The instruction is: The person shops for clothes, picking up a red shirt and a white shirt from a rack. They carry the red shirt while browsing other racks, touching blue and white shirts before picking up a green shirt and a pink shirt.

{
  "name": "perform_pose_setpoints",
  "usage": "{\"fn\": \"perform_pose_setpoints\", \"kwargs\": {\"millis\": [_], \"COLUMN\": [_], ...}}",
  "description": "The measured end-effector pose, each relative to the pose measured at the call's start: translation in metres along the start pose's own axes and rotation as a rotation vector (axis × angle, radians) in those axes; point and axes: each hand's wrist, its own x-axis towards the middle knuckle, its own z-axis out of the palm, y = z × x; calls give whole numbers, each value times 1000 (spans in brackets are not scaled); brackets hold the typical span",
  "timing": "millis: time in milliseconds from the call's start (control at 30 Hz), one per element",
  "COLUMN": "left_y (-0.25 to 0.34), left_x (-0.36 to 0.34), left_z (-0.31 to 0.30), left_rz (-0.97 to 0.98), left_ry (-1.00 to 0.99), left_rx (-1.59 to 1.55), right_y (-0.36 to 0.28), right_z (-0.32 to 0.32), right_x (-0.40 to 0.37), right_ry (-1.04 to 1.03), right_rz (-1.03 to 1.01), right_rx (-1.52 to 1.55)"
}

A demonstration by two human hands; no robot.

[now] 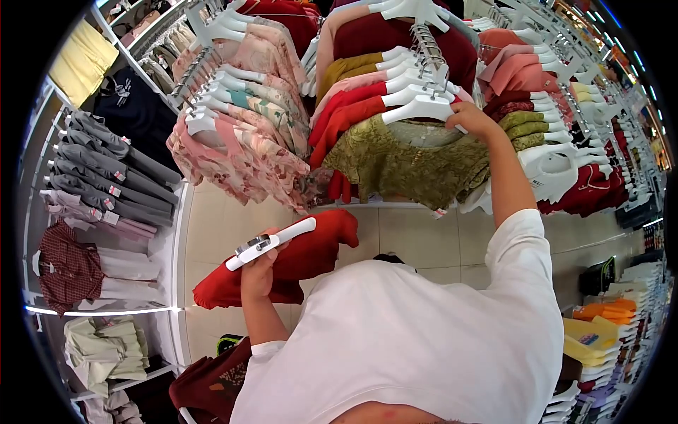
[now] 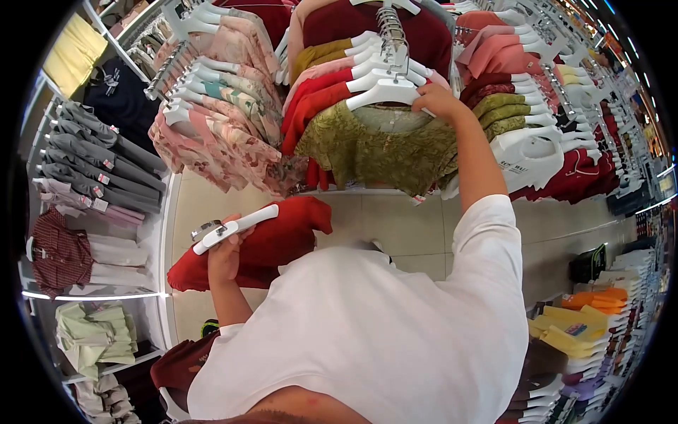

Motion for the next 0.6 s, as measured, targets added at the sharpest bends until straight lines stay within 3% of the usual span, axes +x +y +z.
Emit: {"fn": "perform_pose_setpoints", "kwargs": {"millis": [200,300,400,500,600], "left_y": [0,-1,-2,-3,-5], "left_x": [-4,-7,-9,-10,-9], "left_z": [2,3,4,4,8], "left_rz": [-37,-27,-25,-38,-44], "left_ry": [9,31,40,63,74], "left_rx": [-69,-75,-79,-80,-68], "right_y": [2,-21,-39,-76,-92], "right_z": [8,-5,-6,-3,4], "right_x": [-3,-12,-26,-30,-19], "right_ry": [4,-19,444,695,793], "right_rz": [-19,-19,-340,-527,-551], "right_rx": [-47,-326,-121,96,13]}}
